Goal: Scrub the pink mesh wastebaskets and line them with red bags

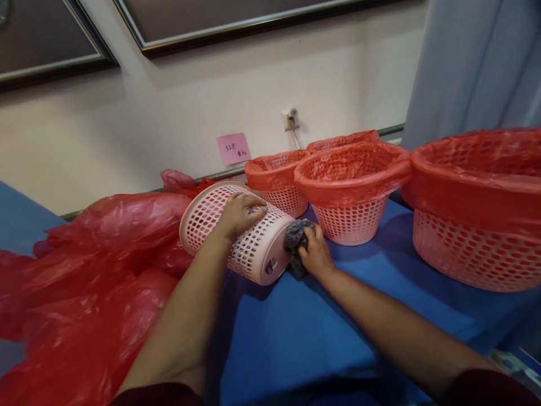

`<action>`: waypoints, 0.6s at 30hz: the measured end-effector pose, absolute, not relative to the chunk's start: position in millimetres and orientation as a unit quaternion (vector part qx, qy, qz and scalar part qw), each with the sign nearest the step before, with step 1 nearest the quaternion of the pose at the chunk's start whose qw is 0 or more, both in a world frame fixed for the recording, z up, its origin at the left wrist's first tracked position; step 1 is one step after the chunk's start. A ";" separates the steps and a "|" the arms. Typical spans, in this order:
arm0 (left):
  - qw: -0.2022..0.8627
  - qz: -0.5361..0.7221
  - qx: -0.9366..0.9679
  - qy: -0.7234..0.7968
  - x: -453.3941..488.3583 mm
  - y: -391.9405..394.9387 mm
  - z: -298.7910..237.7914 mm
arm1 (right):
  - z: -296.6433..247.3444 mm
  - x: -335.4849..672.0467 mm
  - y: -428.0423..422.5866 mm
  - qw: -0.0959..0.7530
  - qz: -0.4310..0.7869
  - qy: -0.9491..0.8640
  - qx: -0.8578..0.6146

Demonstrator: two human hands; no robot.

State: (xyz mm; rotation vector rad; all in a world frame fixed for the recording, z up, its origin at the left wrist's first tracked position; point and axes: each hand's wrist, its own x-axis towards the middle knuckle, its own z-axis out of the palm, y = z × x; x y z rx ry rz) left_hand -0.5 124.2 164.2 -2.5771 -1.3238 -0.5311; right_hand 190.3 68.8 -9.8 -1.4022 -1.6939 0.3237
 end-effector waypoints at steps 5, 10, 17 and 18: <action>0.091 -0.181 -0.871 -0.447 0.6 125.0 164.4 | -13.8 192.2 64.3 0.353 0.198 -0.697 -0.592; 0.093 -0.187 -0.867 -0.453 0.9 125.9 163.9 | -10.0 195.1 55.2 0.323 0.256 -0.759 -0.504; 0.094 -0.186 -0.864 -0.458 -0.5 124.5 162.4 | -11.4 213.9 79.3 0.451 0.272 -0.643 -0.556; 0.094 -0.186 -0.864 -0.459 -0.5 124.6 162.1 | -10.2 213.0 81.0 0.473 0.265 -0.620 -0.567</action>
